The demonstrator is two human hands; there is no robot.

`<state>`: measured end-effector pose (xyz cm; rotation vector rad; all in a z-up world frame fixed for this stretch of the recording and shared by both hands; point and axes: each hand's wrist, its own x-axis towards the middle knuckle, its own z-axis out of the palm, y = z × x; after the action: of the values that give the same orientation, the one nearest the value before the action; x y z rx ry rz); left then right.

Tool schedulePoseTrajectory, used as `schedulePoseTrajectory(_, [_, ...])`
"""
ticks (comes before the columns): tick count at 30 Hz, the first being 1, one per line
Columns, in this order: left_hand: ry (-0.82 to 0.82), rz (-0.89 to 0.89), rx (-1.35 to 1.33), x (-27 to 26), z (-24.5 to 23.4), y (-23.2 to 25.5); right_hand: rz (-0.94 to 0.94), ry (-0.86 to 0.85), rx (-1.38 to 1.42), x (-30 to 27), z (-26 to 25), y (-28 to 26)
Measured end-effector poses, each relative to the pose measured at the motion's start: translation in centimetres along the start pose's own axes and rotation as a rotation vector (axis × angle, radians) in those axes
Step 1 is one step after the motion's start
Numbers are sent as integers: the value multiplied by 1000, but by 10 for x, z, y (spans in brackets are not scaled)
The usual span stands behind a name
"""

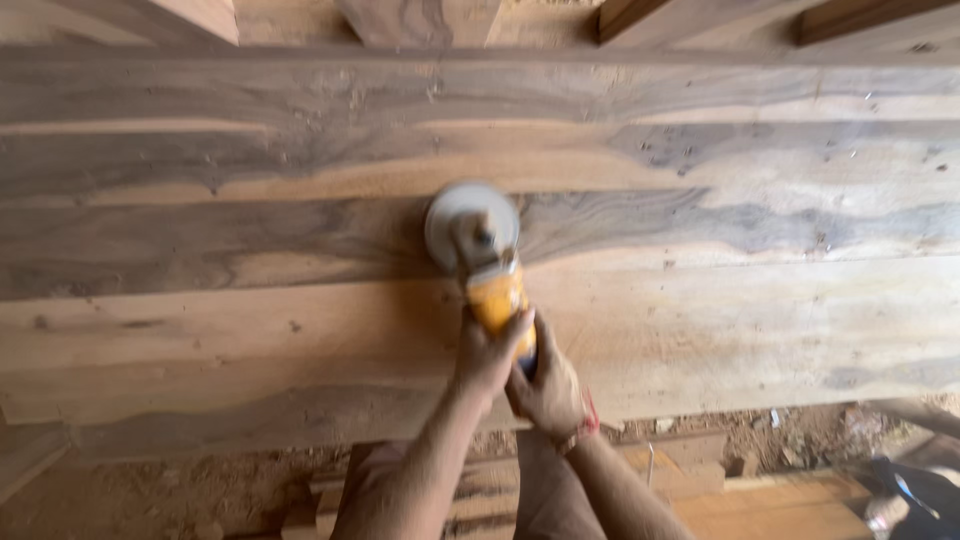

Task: The person uses a power sander to smooth a large wooden surface, moving the tool across the grain while periodically wiping the surface with their hand.

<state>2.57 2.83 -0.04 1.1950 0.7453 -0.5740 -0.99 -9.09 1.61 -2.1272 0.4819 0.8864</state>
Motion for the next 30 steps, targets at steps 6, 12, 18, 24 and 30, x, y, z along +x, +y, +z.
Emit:
schedulePoseTrajectory(6, [-146, -59, 233, 19, 47, -7, 276, 45, 316, 0, -11, 47])
schedulePoseTrajectory(12, [51, 739, 1062, 36, 53, 8, 46, 403, 865, 8, -57, 136])
schedulePoseTrajectory(18, [-84, 443, 2008, 119, 14, 84, 101, 505, 851, 0, -129, 174])
schedulePoseTrajectory(24, [-432, 696, 1912, 66, 29, 30, 133, 389, 921, 7, -117, 159])
schedulePoseTrajectory(30, [-161, 261, 711, -24, 54, -22, 156, 211, 815, 7, -36, 107])
